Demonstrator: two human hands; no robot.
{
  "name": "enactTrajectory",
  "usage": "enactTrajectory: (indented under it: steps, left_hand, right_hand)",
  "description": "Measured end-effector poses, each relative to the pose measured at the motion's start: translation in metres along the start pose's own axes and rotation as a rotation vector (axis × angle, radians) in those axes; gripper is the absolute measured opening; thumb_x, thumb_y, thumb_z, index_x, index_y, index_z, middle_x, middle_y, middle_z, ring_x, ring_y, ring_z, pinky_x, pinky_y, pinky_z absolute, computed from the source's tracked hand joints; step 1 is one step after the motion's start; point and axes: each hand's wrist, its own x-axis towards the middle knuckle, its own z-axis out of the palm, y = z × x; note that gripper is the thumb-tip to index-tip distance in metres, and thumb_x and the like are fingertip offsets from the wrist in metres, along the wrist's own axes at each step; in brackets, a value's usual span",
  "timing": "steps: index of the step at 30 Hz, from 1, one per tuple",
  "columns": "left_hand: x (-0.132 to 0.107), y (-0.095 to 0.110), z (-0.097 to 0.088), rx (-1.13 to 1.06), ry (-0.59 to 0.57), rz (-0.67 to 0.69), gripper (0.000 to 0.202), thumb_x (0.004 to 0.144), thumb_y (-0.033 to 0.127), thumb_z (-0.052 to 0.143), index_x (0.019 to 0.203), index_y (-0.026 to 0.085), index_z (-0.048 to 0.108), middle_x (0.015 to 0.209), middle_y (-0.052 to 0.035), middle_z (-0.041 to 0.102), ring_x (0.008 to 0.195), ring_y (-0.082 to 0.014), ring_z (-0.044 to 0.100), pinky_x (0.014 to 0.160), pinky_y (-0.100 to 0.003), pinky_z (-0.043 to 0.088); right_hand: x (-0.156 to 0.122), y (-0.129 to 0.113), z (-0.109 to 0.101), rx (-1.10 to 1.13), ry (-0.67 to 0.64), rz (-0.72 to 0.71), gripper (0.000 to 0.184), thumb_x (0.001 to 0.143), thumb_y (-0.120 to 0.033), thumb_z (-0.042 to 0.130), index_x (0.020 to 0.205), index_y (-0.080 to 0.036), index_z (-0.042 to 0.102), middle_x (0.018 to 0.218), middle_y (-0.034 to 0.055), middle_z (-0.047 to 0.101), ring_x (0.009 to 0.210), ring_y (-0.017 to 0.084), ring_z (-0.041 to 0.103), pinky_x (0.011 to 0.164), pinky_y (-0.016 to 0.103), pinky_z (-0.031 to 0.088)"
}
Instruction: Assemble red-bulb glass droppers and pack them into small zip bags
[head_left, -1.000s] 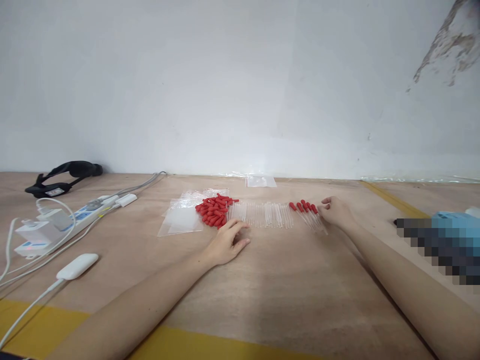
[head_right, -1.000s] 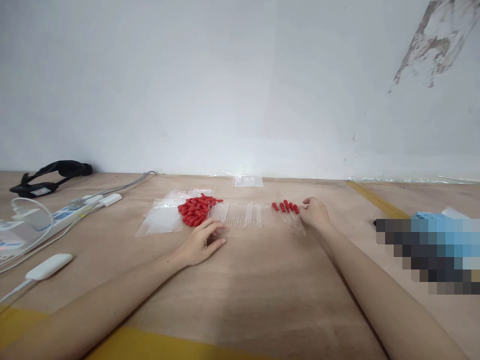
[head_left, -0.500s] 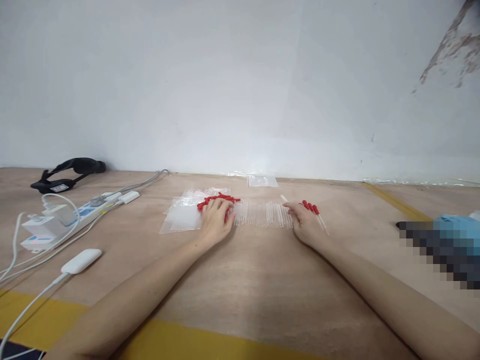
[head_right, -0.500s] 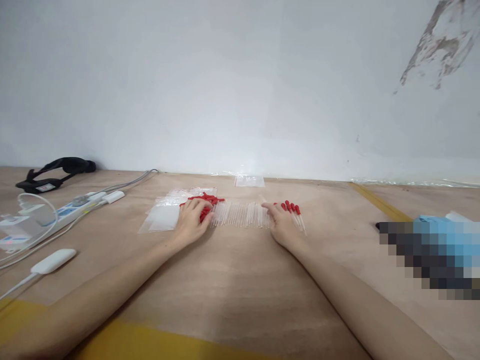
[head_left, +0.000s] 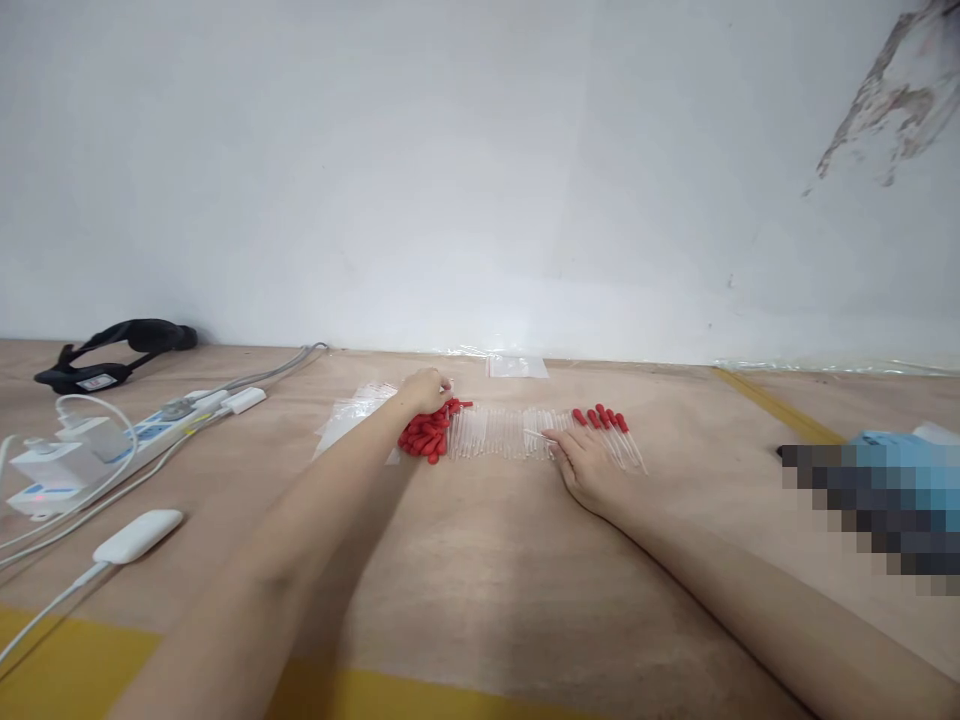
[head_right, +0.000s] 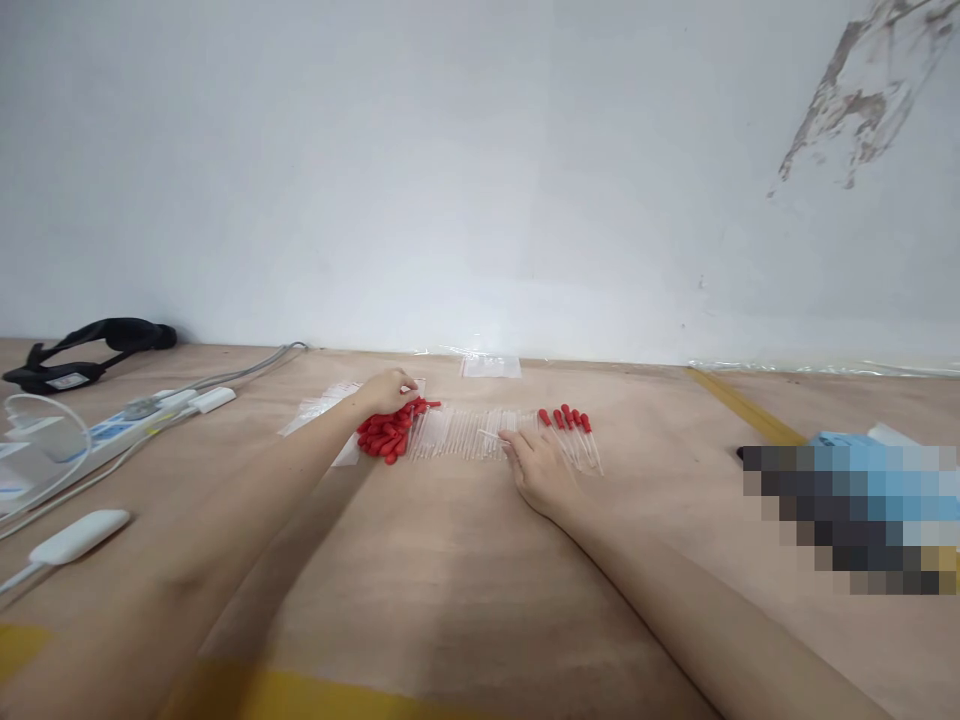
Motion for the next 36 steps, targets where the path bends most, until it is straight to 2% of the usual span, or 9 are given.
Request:
enactTrajectory:
  steps: [4,9,16,20,22,25,29,33,36]
  left_hand:
    - [0.008,0.001,0.003,-0.023,-0.079,-0.067,0.01,0.063,0.023,0.059,0.058,0.018,0.066,0.066,-0.0073,0.065,0.07,-0.021,0.06,0.067,-0.026,0.041]
    - [0.008,0.0,0.005,-0.08,-0.024,-0.126,0.007,0.063,0.022,0.059,0.061,0.017,0.064,0.065,-0.0056,0.065,0.071,-0.0204,0.059,0.065,-0.025,0.042]
    - [-0.001,-0.005,0.005,-0.256,0.153,-0.155,0.016,0.077,0.024,0.05,0.085,0.014,0.058,0.084,-0.0071,0.064,0.078,-0.018,0.059,0.069,-0.026,0.044]
    - [-0.03,0.01,0.002,-0.416,0.248,-0.092,0.031,0.083,0.023,0.042,0.114,0.017,0.041,0.088,-0.0038,0.06,0.077,-0.0134,0.059,0.069,-0.026,0.045]
    - [-0.051,0.024,0.006,-0.688,0.225,0.017,0.038,0.082,0.021,0.043,0.119,0.021,0.035,0.089,-0.0028,0.057,0.069,-0.0114,0.059,0.064,-0.026,0.047]
    - [-0.081,0.048,0.016,-1.017,0.102,0.111,0.024,0.08,0.024,0.049,0.103,0.019,0.045,0.087,-0.0017,0.054,0.07,-0.0108,0.059,0.066,-0.026,0.047]
    - [-0.109,0.072,0.029,-1.2,0.092,0.089,0.021,0.07,0.026,0.061,0.082,0.017,0.047,0.075,0.0009,0.055,0.071,-0.0107,0.056,0.068,-0.025,0.045]
    - [-0.12,0.079,0.034,-1.334,0.014,0.034,0.024,0.065,0.023,0.066,0.071,0.016,0.044,0.071,0.0015,0.055,0.069,-0.011,0.057,0.067,-0.025,0.044]
    - [-0.122,0.079,0.036,-1.396,-0.031,-0.014,0.028,0.063,0.023,0.068,0.068,0.016,0.041,0.07,0.0019,0.055,0.07,-0.0127,0.06,0.068,-0.026,0.044]
  right_hand:
    - [0.001,-0.003,-0.003,-0.006,-0.002,0.015,0.029,0.089,-0.024,0.031,0.105,-0.018,0.055,0.085,0.0066,0.061,0.078,0.019,0.054,0.072,0.033,0.04]
    - [0.002,-0.004,-0.004,0.001,-0.021,0.015,0.029,0.089,-0.024,0.031,0.103,-0.019,0.056,0.084,0.0066,0.061,0.077,0.019,0.054,0.072,0.033,0.039]
    - [0.002,-0.005,-0.005,0.002,-0.019,0.004,0.025,0.088,-0.024,0.034,0.097,-0.02,0.057,0.084,0.0059,0.061,0.076,0.019,0.054,0.072,0.033,0.039]
    - [0.002,-0.002,-0.003,0.014,-0.007,0.009,0.023,0.087,-0.023,0.036,0.095,-0.019,0.057,0.086,0.0064,0.06,0.077,0.019,0.054,0.072,0.033,0.039]
    - [0.002,0.0,-0.002,0.018,0.003,0.011,0.023,0.087,-0.023,0.036,0.096,-0.018,0.057,0.086,0.0067,0.06,0.077,0.019,0.054,0.073,0.033,0.04]
    - [0.002,-0.005,-0.005,0.032,0.025,0.031,0.024,0.087,-0.025,0.036,0.096,-0.018,0.057,0.084,0.0063,0.061,0.078,0.019,0.055,0.073,0.033,0.04]
    - [0.001,-0.031,-0.021,0.046,-0.016,0.074,0.024,0.087,-0.027,0.037,0.096,-0.022,0.059,0.086,0.0039,0.064,0.078,0.018,0.057,0.07,0.03,0.04]
    - [-0.001,-0.055,-0.035,0.015,-0.041,0.058,0.021,0.086,-0.025,0.04,0.091,-0.024,0.06,0.085,0.0003,0.066,0.073,0.015,0.057,0.068,0.028,0.037]
    - [-0.001,-0.059,-0.037,-0.014,-0.032,0.053,0.021,0.086,-0.026,0.04,0.091,-0.024,0.061,0.083,-0.0006,0.067,0.07,0.014,0.057,0.067,0.027,0.035]
